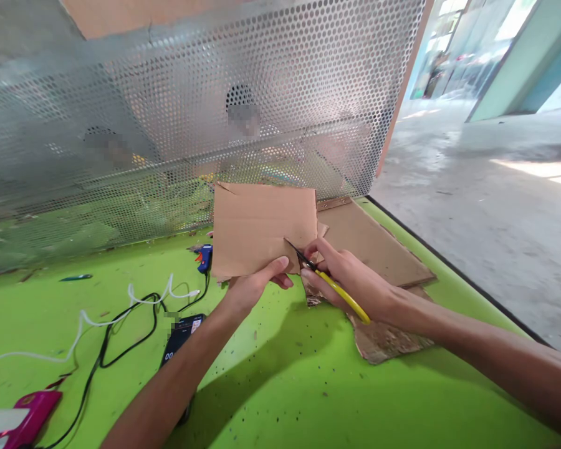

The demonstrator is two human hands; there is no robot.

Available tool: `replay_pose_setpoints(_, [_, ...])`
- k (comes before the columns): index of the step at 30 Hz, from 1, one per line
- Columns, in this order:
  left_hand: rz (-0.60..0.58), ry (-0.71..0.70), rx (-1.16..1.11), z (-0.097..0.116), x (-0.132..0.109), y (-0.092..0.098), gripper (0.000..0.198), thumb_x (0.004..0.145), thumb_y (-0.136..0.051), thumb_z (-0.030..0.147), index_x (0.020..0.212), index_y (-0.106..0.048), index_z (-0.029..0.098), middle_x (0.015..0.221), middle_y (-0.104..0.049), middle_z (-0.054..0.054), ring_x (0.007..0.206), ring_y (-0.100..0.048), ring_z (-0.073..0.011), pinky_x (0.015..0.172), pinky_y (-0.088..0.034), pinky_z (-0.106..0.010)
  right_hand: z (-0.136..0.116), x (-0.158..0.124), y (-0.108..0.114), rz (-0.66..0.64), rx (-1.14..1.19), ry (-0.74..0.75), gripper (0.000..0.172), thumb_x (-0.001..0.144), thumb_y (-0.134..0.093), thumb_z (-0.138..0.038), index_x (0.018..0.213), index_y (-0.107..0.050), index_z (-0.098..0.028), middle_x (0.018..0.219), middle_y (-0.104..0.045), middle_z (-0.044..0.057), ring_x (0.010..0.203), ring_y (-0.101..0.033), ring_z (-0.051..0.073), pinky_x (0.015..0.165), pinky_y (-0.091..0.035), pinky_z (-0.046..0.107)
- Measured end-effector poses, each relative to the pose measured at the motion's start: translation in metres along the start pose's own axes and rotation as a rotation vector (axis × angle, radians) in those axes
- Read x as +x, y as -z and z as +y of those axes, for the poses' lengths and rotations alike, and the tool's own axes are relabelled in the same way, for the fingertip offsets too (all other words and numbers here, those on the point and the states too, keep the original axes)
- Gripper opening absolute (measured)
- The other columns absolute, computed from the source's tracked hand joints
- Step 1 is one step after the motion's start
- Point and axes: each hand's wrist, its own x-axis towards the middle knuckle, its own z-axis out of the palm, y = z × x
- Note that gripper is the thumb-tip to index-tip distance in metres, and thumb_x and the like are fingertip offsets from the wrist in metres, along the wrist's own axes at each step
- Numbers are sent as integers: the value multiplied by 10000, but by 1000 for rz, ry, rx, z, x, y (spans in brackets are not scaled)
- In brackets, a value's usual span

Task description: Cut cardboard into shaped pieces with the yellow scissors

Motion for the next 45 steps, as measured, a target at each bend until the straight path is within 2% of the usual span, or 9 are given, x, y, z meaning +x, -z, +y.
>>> replay_pose_setpoints(8, [-10,32,-137,-7,3,0,385,843,-678,510,808,-755,134,656,-742,-81,572,-687,-202,660,-583,-335,-5,-1,3,-30,14,30,141,978,-459,-306,1063,-373,-232,876,-655,45,641,-565,166,599,-383,291])
replay_pose_setpoints(14, [-1,-8,-76,-3,1,0,384,843,-668,497,783,-755,127,601,-719,-75,558,-690,-213,625,-587,-330,-6,-2,9,-76,78,52,176,976,-514,-288,1061,-373,-227,767,-661,3,601,-569,154,597,-401,281])
replay_pose_setpoints(20, [-24,-12,33,0,-2,1,425,877,-623,524,750,-768,145,608,-733,-71,578,-704,-207,711,-587,-329,-8,-2,11,-86,131,-9,183,993,-495,-366,1044,-388,-225,701,-643,-24,547,-567,140,547,-399,264])
replay_pose_setpoints(28, [-62,-9,-59,-2,0,0,395,863,-641,513,840,-771,141,599,-730,-68,548,-690,-211,651,-579,-338,-3,0,2,-3,40,-2,171,968,-502,-327,1050,-389,-228,710,-646,-18,553,-535,139,569,-376,268])
replay_pose_setpoints(33, [-87,-30,-75,0,-2,1,381,872,-643,495,855,-772,138,631,-742,-76,550,-691,-205,641,-584,-331,-2,0,2,8,21,-3,183,965,-502,-344,1038,-380,-228,650,-620,-37,523,-499,136,573,-372,279])
replay_pose_setpoints(38, [-86,-17,-82,-2,0,3,382,861,-659,494,909,-777,135,679,-760,-78,567,-698,-207,649,-587,-331,-4,0,5,-30,28,22,181,969,-506,-342,1033,-382,-228,752,-652,11,569,-527,146,560,-371,281])
replay_pose_setpoints(45, [-71,-9,59,3,-4,2,396,872,-617,494,738,-778,157,590,-734,-67,577,-715,-216,700,-605,-330,-9,-2,12,-113,89,21,184,997,-483,-374,1016,-374,-226,739,-626,5,570,-537,146,534,-372,271])
